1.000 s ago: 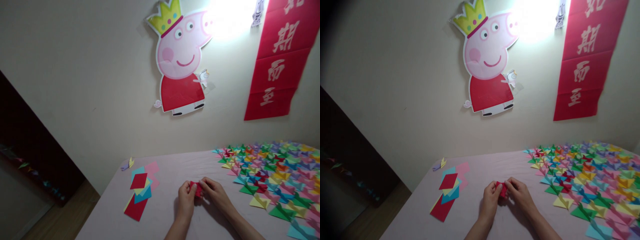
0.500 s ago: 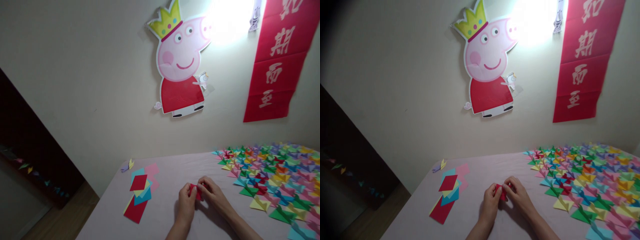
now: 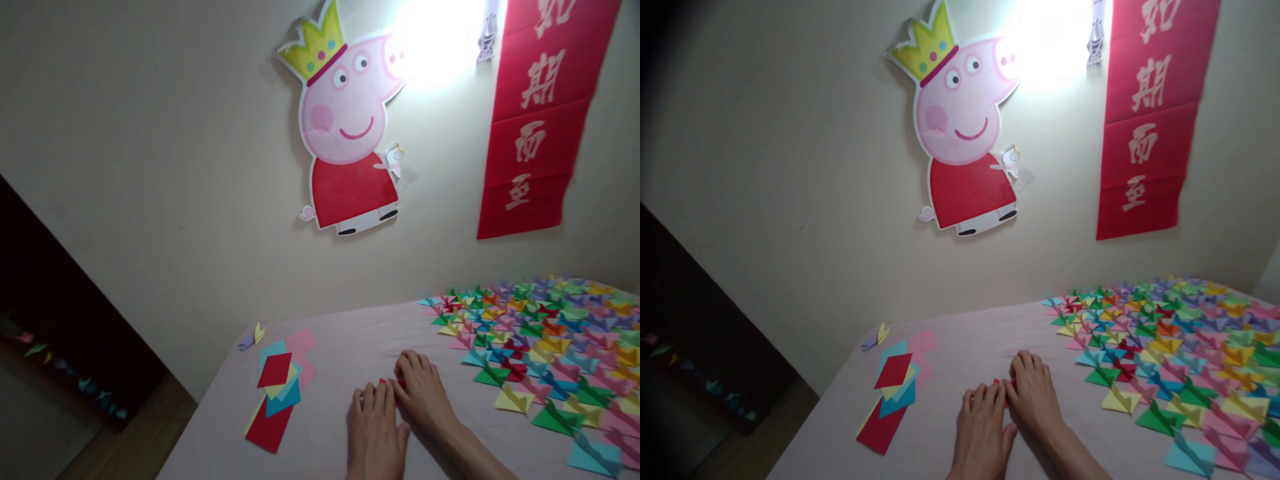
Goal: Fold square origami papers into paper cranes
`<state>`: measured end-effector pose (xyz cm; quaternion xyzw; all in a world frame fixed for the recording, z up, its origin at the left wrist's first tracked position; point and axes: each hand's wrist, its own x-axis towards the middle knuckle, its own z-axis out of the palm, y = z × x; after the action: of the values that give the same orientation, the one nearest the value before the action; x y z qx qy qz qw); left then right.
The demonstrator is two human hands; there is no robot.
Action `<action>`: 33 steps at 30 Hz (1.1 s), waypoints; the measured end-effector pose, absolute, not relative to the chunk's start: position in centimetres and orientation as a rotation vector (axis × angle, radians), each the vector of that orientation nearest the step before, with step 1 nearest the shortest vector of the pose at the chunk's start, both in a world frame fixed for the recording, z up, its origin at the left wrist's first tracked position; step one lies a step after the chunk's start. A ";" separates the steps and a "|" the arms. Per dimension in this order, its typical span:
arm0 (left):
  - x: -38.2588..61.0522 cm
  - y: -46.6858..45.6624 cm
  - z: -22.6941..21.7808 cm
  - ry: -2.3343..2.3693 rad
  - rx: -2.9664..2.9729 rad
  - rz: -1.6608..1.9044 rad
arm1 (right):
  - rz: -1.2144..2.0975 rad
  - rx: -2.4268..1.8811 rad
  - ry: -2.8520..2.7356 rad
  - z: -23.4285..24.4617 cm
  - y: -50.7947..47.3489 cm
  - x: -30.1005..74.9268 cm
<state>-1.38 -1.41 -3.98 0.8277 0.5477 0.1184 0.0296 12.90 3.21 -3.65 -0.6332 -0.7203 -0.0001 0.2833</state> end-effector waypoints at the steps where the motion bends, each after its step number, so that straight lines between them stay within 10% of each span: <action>1: -1.4 -1.4 -3.7 1.676 2.563 0.334 | -0.037 -1.714 -1.924 -3.7 3.2 13.0; 33: -1.2 -3.7 -1.9 1.928 2.446 0.165 | -0.219 -1.883 -2.049 -3.7 2.8 14.0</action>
<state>-1.16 -3.67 -1.90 0.7841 0.6183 0.0528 0.0114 14.02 2.85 -3.71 -0.6643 -0.7227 -0.0773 0.1742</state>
